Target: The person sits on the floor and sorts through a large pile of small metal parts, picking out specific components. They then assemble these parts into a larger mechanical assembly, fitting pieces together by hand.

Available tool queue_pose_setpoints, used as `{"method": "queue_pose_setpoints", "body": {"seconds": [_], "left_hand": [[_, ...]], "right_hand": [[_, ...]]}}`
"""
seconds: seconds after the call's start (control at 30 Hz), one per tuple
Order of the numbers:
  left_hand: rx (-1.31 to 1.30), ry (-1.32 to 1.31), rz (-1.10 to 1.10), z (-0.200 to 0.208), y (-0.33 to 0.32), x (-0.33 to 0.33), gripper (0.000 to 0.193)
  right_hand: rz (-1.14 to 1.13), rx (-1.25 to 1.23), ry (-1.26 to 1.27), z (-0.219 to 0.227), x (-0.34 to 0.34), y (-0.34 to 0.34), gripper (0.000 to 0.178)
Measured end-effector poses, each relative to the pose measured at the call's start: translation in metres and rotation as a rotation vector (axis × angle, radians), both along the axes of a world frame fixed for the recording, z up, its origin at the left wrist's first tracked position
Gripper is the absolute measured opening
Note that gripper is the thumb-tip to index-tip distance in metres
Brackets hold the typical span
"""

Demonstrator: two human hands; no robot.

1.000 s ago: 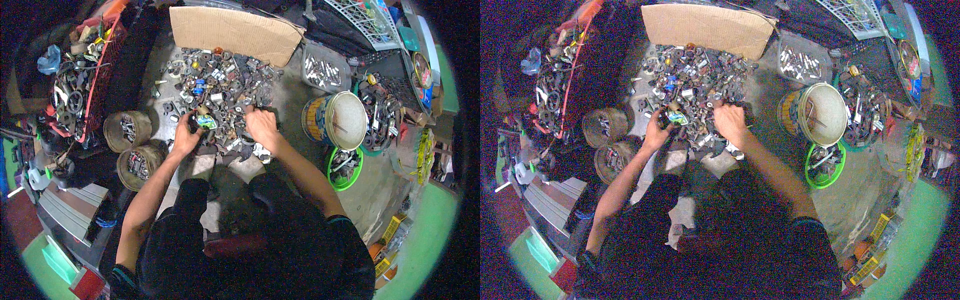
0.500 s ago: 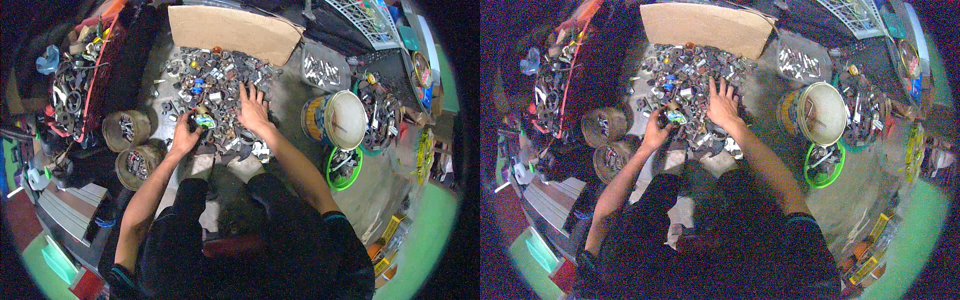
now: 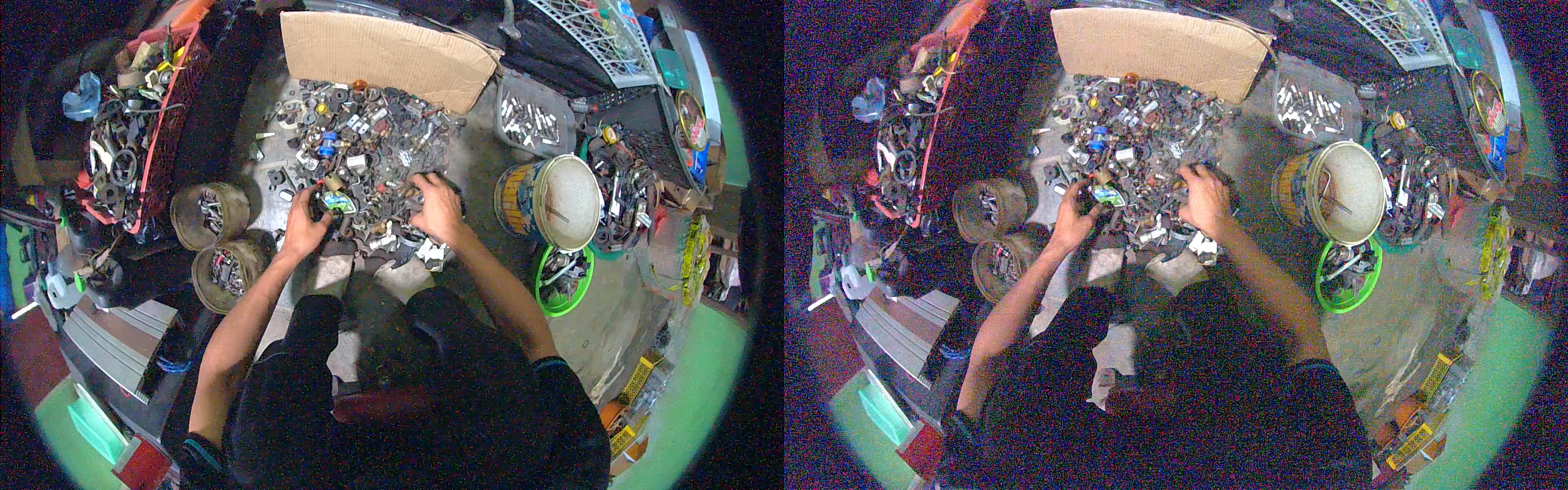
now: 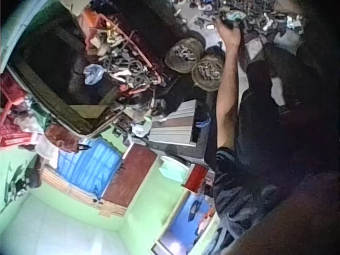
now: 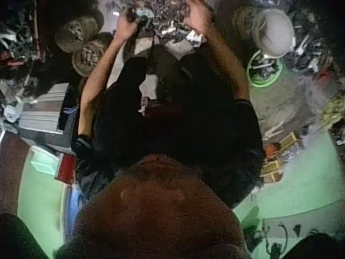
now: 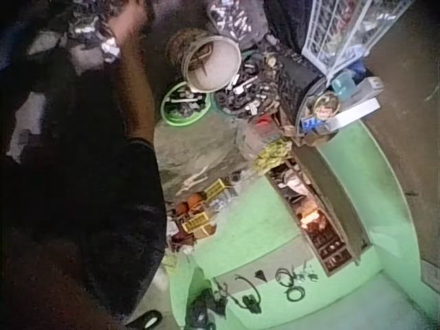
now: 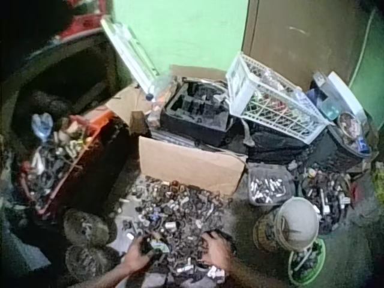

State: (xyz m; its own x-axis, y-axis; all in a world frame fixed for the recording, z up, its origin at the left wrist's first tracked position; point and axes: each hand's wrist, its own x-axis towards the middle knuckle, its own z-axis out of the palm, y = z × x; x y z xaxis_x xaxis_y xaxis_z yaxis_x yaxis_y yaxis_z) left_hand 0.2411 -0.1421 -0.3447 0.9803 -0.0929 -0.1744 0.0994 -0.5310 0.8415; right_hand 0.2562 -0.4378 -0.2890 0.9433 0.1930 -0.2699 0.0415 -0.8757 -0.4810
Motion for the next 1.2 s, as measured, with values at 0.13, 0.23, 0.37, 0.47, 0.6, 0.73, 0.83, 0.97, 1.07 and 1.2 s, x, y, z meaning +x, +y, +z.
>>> {"method": "queue_pose_setpoints", "body": {"seconds": [0.13,0.23,0.37,0.47,0.6,0.73,0.83,0.97,1.07,1.2], "left_hand": [[0.017,0.002,0.004,0.002,0.002,-0.003,0.059],[0.033,0.024,0.016,0.007,0.001,-0.004,0.059],[0.04,0.028,0.035,0.003,0.0,-0.005,0.06],[0.063,0.018,0.009,0.011,0.0,-0.003,0.061],[0.087,0.033,0.018,0.018,0.0,-0.005,0.062],[0.092,0.008,-0.001,0.018,-0.003,-0.001,0.062],[0.095,-0.01,-0.005,0.015,-0.003,0.0,0.062],[0.077,-0.022,-0.005,0.005,0.0,-0.002,0.062],[0.111,0.01,0.003,0.015,-0.003,-0.002,0.061],[0.092,0.005,-0.014,0.019,-0.003,-0.001,0.062]], "right_hand": [[-0.167,0.197,-0.24,0.004,0.007,0.001,0.069],[-0.189,0.117,-0.271,0.045,0.022,0.014,0.061],[0.033,-0.177,-0.192,0.045,0.029,0.029,0.072],[0.085,-0.141,-0.035,0.036,0.031,0.033,0.069],[-0.097,0.057,-0.128,0.037,0.045,0.021,0.059],[0.089,-0.072,-0.109,-0.022,0.044,0.02,0.065],[0.061,0.073,-0.131,-0.033,0.039,0.022,0.07],[0.067,0.036,-0.114,-0.029,0.025,0.019,0.066],[-0.05,-0.002,-0.053,-0.024,0.016,0.024,0.068],[-0.186,0.058,-0.143,-0.02,0.008,0.016,0.063]]}}
